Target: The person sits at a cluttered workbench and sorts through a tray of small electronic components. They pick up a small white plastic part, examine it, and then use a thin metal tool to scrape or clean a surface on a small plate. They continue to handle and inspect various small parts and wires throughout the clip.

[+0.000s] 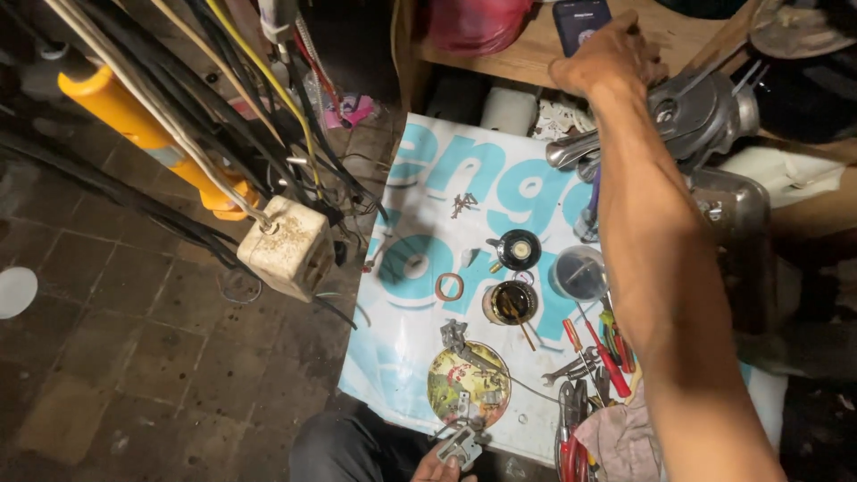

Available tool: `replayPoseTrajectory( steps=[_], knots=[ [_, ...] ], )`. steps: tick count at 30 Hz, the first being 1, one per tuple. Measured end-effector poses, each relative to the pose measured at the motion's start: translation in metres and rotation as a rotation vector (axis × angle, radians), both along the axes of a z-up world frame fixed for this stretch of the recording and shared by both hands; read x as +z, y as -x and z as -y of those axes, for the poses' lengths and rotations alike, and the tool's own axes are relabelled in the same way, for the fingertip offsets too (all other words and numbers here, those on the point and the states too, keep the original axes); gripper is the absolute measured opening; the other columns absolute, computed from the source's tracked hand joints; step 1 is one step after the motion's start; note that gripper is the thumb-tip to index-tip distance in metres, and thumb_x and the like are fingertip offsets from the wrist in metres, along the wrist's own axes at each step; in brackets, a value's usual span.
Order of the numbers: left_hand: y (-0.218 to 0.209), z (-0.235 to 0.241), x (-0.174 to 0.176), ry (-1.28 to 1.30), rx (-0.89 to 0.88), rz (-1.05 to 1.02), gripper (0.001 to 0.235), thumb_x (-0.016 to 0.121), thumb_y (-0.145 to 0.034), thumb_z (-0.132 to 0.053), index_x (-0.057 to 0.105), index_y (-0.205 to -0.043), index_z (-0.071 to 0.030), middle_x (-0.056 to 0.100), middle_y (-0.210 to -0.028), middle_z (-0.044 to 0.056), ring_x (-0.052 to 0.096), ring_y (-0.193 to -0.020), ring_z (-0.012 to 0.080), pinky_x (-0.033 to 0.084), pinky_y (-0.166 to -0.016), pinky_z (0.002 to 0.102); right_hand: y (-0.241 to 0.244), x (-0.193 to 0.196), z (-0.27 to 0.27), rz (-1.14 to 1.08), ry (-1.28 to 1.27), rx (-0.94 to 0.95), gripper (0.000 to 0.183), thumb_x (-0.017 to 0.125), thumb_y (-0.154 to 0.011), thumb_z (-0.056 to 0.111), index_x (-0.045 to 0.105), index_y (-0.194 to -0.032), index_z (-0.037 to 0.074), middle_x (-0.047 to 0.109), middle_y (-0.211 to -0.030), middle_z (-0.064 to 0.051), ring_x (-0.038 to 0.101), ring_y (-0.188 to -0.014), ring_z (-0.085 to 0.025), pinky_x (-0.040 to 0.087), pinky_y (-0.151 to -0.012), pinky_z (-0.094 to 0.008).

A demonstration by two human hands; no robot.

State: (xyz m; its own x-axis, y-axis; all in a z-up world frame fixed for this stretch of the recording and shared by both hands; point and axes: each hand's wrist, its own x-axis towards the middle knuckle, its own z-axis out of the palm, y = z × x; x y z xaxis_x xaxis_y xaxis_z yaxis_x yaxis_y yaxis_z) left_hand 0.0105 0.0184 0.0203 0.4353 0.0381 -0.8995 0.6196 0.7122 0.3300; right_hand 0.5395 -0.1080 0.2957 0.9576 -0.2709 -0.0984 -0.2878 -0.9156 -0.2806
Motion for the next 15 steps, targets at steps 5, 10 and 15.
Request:
replayPoseTrajectory(
  steps=[5,10,15],
  knots=[
    [0.011,0.005,-0.03,0.054,0.057,0.025,0.056,0.07,-0.085,-0.015,0.063,-0.138,0.0,0.072,-0.129,0.024,0.071,-0.113,0.0396,0.062,-0.092,0.049,-0.025,-0.022,0.013,0.13,0.111,0.035,0.093,0.079,-0.08,0.043,0.026,-0.138,-0.007,0.054,-0.135,-0.025,0.048,-0.126,-0.047,0.039,-0.098,-0.057],
    [0.012,0.01,-0.017,-0.011,0.118,0.076,0.051,0.072,-0.083,-0.009,0.067,-0.132,0.004,0.077,-0.117,0.028,0.076,-0.094,0.0405,0.064,-0.085,0.046,-0.038,-0.044,0.013,0.26,0.109,0.044,0.086,0.077,-0.084,0.051,0.037,-0.132,-0.008,0.056,-0.131,-0.026,0.048,-0.12,-0.048,0.042,-0.095,-0.056],
    [0.012,0.015,-0.022,0.007,0.172,-0.057,0.048,0.073,-0.084,-0.006,0.066,-0.131,0.005,0.075,-0.116,0.032,0.074,-0.088,0.0458,0.062,-0.085,0.049,-0.035,-0.045,0.008,0.329,0.034,0.019,0.08,0.085,-0.084,0.045,0.039,-0.134,0.002,0.053,-0.13,-0.022,0.05,-0.117,-0.041,0.042,-0.095,-0.051]
  ],
)
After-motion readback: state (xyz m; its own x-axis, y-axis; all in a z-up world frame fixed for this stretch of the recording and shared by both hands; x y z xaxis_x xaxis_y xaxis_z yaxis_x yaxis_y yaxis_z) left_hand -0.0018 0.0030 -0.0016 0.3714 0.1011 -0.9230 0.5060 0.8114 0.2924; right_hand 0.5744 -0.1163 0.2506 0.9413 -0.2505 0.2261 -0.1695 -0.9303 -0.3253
